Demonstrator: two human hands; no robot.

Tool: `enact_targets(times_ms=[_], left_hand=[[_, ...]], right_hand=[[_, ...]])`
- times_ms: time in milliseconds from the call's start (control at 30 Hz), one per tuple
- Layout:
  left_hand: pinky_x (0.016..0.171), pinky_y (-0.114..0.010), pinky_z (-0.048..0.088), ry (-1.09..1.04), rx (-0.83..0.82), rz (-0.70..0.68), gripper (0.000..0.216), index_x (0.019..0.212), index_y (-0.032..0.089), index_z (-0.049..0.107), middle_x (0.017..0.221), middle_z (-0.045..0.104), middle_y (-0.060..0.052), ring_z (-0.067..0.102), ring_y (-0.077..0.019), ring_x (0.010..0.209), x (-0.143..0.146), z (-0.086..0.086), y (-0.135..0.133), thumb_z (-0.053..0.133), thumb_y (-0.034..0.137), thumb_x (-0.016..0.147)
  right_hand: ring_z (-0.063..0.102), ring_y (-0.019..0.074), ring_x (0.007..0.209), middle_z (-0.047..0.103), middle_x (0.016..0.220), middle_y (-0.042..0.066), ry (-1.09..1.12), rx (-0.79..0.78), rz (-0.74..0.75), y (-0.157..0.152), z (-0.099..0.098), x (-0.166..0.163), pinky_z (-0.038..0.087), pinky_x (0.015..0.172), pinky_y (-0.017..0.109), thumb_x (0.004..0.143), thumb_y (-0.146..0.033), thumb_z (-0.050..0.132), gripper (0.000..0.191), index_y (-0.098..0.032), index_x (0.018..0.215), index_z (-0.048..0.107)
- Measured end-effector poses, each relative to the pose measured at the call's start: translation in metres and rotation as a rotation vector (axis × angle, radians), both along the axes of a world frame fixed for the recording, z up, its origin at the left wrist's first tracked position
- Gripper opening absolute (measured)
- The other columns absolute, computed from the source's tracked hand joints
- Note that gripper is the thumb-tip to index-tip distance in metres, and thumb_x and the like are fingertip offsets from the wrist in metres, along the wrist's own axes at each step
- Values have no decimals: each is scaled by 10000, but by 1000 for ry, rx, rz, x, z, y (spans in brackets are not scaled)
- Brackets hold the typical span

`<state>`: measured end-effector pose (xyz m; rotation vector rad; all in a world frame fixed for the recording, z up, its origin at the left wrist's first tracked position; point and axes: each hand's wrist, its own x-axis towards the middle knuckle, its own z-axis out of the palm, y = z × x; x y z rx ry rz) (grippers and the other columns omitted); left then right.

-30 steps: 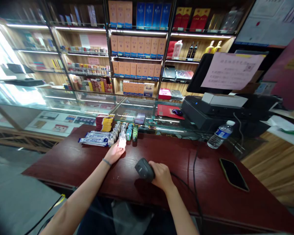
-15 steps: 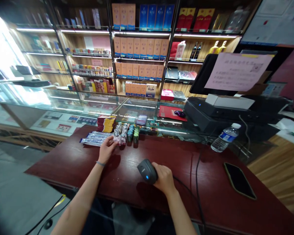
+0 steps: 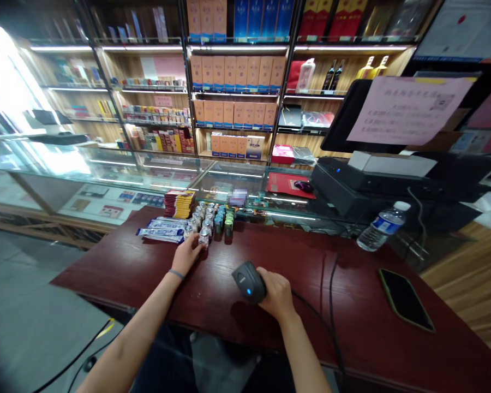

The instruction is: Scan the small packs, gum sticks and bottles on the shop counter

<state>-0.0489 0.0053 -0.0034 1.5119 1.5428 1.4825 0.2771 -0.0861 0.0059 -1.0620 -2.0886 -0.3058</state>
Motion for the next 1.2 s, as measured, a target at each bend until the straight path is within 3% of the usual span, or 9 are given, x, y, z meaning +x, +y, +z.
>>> enact_targets(times_ms=[500, 633, 767, 900, 1033, 1200], left_hand=[[1003, -368, 449, 89, 38, 15, 455, 1187, 296, 682, 1156, 719, -67, 648, -298, 1092, 1, -2, -3, 770, 261, 742], [1026, -354, 441, 61, 167, 61, 410, 1192, 275, 689, 1190, 705, -76, 648, -275, 1088, 1, 6, -11, 745, 296, 787], [928, -313, 492, 82, 340, 107, 253, 1079, 240, 717, 1046, 730, -74, 676, -221, 927, 4, 14, -22, 701, 316, 838], [776, -274, 522, 355, 429, -61, 145, 975, 210, 689, 888, 726, -45, 673, -171, 797, 16, 15, -27, 589, 301, 923], [769, -261, 522, 639, 499, -309, 141, 972, 213, 668, 870, 722, -39, 676, -157, 807, 31, 9, -28, 539, 266, 955], [811, -283, 534, 664, 454, -401, 169, 1034, 223, 655, 913, 711, -46, 673, -167, 862, 47, 5, -29, 501, 254, 972]], right_hand=[[709, 226, 663, 749, 858, 93, -44, 24, -22, -1, 4, -3, 523, 604, 317, 737, -217, 495, 421, -167, 1152, 546], [711, 231, 670, 749, 877, 105, -51, 31, -12, -1, 4, -3, 526, 607, 323, 728, -204, 494, 438, -155, 1161, 538], [706, 228, 652, 739, 843, 93, -40, 44, -16, -1, 6, -2, 526, 598, 325, 749, -219, 494, 402, -151, 1144, 536], [711, 224, 666, 732, 830, 82, -6, 82, -18, 0, 7, 3, 530, 607, 320, 764, -209, 494, 351, -154, 1107, 545], [702, 220, 627, 728, 797, 68, 34, 92, -79, 0, 8, 10, 522, 586, 317, 775, -222, 511, 328, -157, 1094, 552], [698, 223, 617, 714, 747, 47, 60, 41, -106, 0, 8, 13, 512, 578, 311, 774, -234, 530, 311, -165, 1076, 561]])
